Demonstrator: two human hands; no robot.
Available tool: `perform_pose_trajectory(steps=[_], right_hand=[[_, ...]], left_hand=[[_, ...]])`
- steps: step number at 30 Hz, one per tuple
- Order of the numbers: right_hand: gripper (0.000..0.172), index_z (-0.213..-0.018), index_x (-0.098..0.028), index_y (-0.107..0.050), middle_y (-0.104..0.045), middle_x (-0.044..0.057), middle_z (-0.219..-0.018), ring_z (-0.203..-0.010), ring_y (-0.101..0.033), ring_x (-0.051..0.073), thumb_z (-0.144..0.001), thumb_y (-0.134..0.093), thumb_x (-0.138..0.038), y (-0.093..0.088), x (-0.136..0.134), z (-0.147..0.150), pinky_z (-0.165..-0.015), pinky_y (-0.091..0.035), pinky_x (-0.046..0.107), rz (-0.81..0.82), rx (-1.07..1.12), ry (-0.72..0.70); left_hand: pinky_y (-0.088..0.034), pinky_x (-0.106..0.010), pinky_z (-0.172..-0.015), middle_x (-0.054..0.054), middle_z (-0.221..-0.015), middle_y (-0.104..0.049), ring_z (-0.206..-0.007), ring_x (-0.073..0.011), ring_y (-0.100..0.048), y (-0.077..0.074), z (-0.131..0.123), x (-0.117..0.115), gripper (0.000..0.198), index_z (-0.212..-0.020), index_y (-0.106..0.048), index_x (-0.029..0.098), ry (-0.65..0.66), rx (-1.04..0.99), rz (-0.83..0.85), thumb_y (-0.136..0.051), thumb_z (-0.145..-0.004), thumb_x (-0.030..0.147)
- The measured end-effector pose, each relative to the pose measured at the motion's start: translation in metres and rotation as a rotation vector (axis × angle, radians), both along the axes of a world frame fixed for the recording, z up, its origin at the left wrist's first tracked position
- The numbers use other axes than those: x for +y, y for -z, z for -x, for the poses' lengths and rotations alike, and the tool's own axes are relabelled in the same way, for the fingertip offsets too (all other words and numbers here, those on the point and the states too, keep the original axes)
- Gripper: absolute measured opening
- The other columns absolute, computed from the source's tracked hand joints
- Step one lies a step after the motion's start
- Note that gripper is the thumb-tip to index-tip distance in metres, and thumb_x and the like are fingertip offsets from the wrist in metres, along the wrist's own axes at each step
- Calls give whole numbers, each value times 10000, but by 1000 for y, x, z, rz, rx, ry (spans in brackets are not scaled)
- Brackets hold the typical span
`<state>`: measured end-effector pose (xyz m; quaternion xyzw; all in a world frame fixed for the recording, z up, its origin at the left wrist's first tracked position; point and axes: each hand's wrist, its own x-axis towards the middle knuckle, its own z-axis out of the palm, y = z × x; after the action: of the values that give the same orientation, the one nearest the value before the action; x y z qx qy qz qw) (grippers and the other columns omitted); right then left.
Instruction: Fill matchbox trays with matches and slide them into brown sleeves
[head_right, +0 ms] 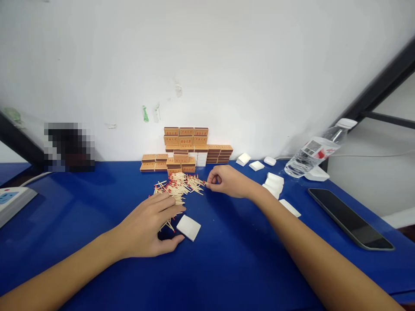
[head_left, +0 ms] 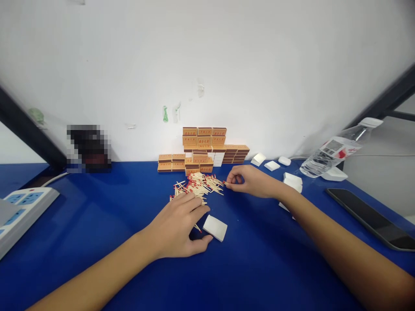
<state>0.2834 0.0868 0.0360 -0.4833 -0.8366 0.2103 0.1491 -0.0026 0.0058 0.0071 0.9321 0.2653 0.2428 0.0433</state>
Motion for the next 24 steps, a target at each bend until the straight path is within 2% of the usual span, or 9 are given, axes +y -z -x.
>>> perform_pose_trajectory(steps=[2,7,12,17,24], right_hand=[[214,-869,-187,-749,-701,38,-804,-710,-573,172,-890,-679,-388,-4,-11,-3,-656,-439,302,-11,11,-6],[210,-905,-219,-740,-692,19,-839,-732,-571,166,-920,-677,-419,-12,-43,6,-669,-459,301,62,149,-61],[131,-869,-229,-734,-676,-2,-803,-702,-550,148,-929,-695,-339,-15,-66,28,-634,-434,283,88,197,-142],[88,-876,-222,-728,-673,-6,-797,-733,-580,149,-939,-702,-279,-8,-74,39,-670,-441,281,45,156,-189],[67,-966,-235,-751,-703,30,-952,-819,-635,170,-943,-709,-282,-2,-77,39,-719,-480,294,41,133,-217]], left_hand=[[-521,-432,-880,-86,-1024,-648,-977,-263,-596,0,-1,-1,440,-1250,-659,163,-2,-11,45,-725,-856,346],[-500,-392,-774,-60,-950,-618,-898,-239,-572,3,-5,0,227,-1038,-713,193,-41,-24,81,-747,-861,331],[-483,-405,-785,-57,-942,-622,-878,-234,-561,6,-7,2,262,-1012,-702,180,-87,-62,27,-787,-857,374],[-477,-407,-806,-50,-947,-615,-888,-230,-555,6,-7,3,238,-1001,-698,184,-79,-65,29,-789,-855,349],[-481,-412,-824,-59,-962,-630,-910,-234,-556,5,-8,4,229,-1028,-698,182,-75,-67,15,-752,-890,357]])
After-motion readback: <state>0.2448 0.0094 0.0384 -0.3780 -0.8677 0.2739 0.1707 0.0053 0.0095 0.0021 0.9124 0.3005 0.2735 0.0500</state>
